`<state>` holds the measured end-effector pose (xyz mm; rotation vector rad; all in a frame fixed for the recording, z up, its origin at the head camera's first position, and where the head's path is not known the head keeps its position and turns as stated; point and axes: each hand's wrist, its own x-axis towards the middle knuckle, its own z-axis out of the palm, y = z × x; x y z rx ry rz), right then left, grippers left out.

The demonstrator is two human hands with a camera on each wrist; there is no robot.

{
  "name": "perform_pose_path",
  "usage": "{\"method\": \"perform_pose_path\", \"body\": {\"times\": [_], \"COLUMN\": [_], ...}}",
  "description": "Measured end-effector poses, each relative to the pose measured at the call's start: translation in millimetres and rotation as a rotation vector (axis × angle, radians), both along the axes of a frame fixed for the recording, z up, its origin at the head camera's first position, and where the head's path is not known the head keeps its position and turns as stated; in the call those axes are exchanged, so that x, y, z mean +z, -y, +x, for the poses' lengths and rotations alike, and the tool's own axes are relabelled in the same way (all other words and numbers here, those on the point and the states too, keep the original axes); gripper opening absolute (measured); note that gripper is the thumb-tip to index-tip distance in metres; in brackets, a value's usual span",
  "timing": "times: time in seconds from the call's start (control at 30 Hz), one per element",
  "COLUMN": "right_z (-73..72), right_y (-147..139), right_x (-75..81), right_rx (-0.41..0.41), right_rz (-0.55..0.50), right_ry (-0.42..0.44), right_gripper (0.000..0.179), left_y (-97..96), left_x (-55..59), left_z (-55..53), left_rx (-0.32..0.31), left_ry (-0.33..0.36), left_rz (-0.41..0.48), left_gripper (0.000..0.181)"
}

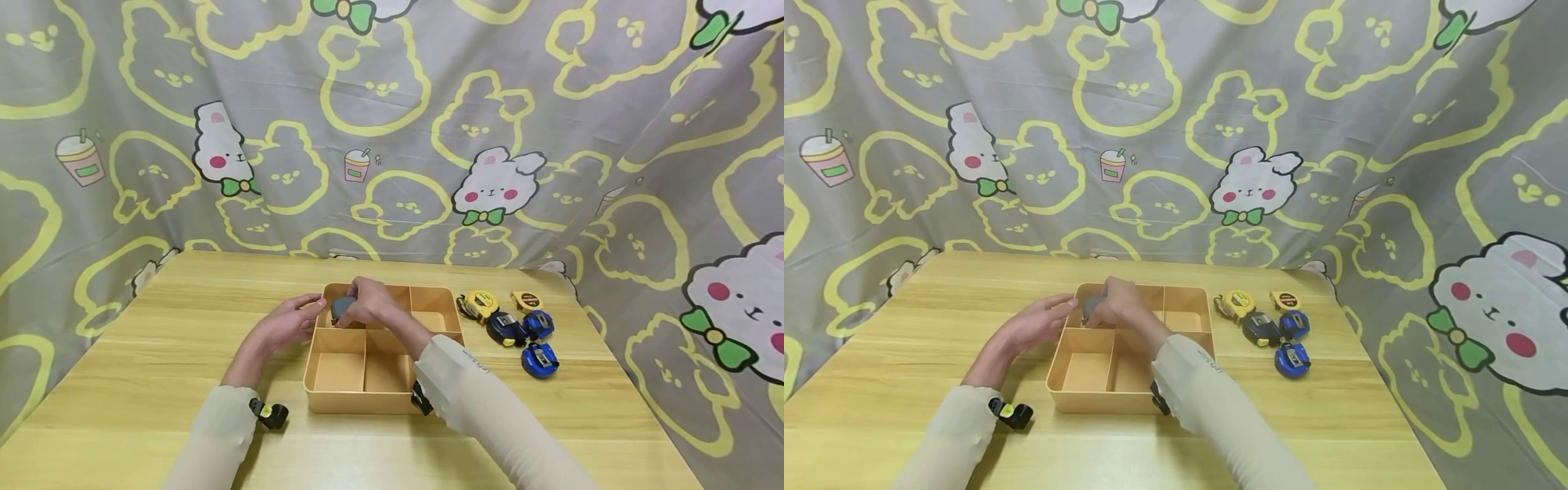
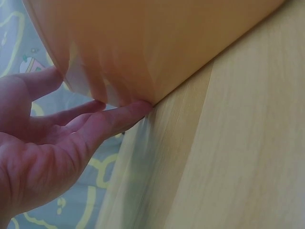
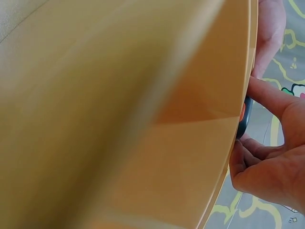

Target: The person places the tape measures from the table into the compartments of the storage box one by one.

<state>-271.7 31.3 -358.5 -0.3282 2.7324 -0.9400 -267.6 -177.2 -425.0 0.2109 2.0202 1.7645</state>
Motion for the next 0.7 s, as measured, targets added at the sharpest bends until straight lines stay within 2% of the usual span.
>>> {"method": "perform_pose_path", "body": {"times": [0.7], "right_z": [0.2], "right_y": [0.6], "right_x": [-1.8], "right_rx": [-0.010], "right_rz": [0.010], "right_ry": [-0.001], "right_gripper": [0.051], "left_y": [-0.4], "left_x": [1.7], "left_z": [0.8], "left_rx": [-0.010], "left_ry": [-0.003], "left_rz": [-0.023], "left_gripper": [0.075]}}
